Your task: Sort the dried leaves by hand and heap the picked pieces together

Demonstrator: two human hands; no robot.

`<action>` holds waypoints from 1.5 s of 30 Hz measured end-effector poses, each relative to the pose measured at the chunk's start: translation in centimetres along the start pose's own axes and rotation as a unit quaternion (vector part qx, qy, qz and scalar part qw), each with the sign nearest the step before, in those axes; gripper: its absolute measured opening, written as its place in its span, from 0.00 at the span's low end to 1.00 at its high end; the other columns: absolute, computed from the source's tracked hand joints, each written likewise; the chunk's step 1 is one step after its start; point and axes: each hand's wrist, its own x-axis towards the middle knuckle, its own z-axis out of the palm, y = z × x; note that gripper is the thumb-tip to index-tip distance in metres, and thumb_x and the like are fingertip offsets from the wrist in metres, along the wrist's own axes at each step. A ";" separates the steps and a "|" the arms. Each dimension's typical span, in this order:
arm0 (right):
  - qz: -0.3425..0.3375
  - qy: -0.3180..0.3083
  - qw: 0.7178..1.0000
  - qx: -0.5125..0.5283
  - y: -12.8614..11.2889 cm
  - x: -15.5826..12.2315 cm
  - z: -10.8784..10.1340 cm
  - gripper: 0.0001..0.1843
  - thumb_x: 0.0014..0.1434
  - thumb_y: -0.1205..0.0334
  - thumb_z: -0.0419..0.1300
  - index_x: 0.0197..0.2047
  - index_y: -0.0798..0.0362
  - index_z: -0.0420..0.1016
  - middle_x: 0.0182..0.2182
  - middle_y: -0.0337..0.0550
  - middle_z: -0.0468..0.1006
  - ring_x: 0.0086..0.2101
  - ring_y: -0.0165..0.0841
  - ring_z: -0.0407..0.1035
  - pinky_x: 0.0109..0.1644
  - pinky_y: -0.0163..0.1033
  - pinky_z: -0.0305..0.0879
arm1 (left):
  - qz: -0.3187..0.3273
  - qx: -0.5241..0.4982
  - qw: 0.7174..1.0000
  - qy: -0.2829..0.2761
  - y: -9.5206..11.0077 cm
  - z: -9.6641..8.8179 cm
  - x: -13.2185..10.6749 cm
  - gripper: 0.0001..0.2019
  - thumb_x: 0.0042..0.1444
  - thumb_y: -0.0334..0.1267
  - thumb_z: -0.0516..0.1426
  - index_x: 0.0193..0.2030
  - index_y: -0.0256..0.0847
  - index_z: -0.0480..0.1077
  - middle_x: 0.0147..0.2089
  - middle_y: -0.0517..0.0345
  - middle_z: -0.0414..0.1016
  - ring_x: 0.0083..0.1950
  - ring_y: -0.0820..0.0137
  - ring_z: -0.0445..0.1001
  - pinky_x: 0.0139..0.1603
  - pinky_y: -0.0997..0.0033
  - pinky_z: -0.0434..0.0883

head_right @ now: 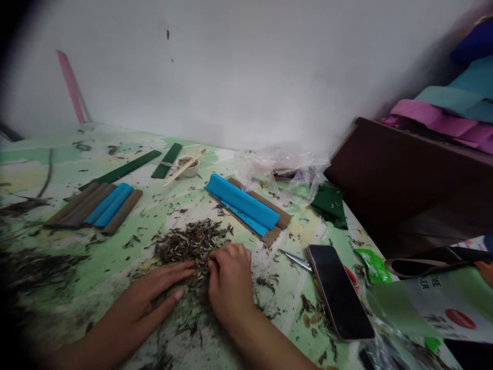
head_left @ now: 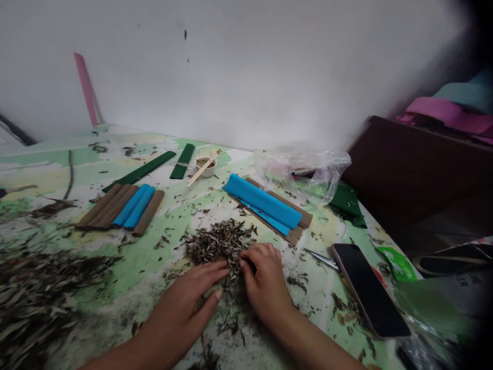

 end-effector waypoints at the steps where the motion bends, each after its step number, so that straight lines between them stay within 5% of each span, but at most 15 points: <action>1: -0.001 0.004 1.000 0.014 0.0 0.0 0.0 0.06 0.56 0.72 0.55 0.32 0.52 0.70 0.31 0.43 0.71 0.38 0.37 0.60 0.43 0.44 0.54 | -0.003 0.012 1.000 -0.004 0.0 0.0 -0.1 0.17 0.59 0.40 0.51 0.55 0.50 0.66 0.58 0.57 0.68 0.58 0.62 0.67 0.58 0.57 0.66; 4: -0.001 0.033 0.998 0.058 -0.2 -0.2 -0.1 0.06 0.58 0.71 0.54 0.30 0.53 0.67 0.30 0.41 0.70 0.36 0.35 0.60 0.41 0.42 0.54 | -0.011 0.026 1.000 -0.002 -0.1 -0.1 -0.1 0.20 0.60 0.39 0.50 0.59 0.49 0.61 0.63 0.56 0.62 0.61 0.62 0.63 0.59 0.56 0.65; 9: -0.031 0.051 0.992 0.109 -0.5 -0.6 0.1 0.06 0.60 0.68 0.52 0.30 0.53 0.64 0.29 0.39 0.68 0.35 0.34 0.60 0.40 0.40 0.53 | -0.037 -0.006 0.999 0.036 -0.1 0.0 0.0 0.15 0.60 0.40 0.50 0.53 0.46 0.65 0.57 0.54 0.68 0.58 0.64 0.66 0.58 0.59 0.66; 23: -0.120 -0.051 0.986 0.107 -1.5 -1.5 0.5 0.06 0.60 0.68 0.51 0.31 0.54 0.66 0.28 0.39 0.69 0.35 0.32 0.60 0.42 0.42 0.53 | -0.068 -0.119 0.991 -0.008 0.9 -0.7 0.5 0.10 0.61 0.39 0.50 0.32 0.42 0.69 0.32 0.60 0.72 0.36 0.69 0.70 0.39 0.71 0.67; 34: -0.111 -0.048 0.986 0.116 -1.5 -1.6 0.3 0.07 0.59 0.68 0.50 0.29 0.54 0.63 0.27 0.39 0.67 0.34 0.32 0.59 0.42 0.42 0.53 | -0.074 -0.113 0.991 -0.005 0.9 -0.9 0.5 0.10 0.59 0.37 0.49 0.29 0.40 0.67 0.29 0.60 0.69 0.34 0.70 0.69 0.36 0.72 0.65; 45: -0.151 -0.057 0.979 0.123 -1.5 -1.9 0.2 0.07 0.60 0.66 0.49 0.30 0.53 0.62 0.27 0.40 0.67 0.34 0.33 0.60 0.41 0.43 0.52 | -0.008 -0.138 0.990 0.000 0.7 -0.7 0.0 0.06 0.58 0.35 0.51 0.32 0.41 0.67 0.31 0.57 0.71 0.35 0.69 0.69 0.37 0.70 0.66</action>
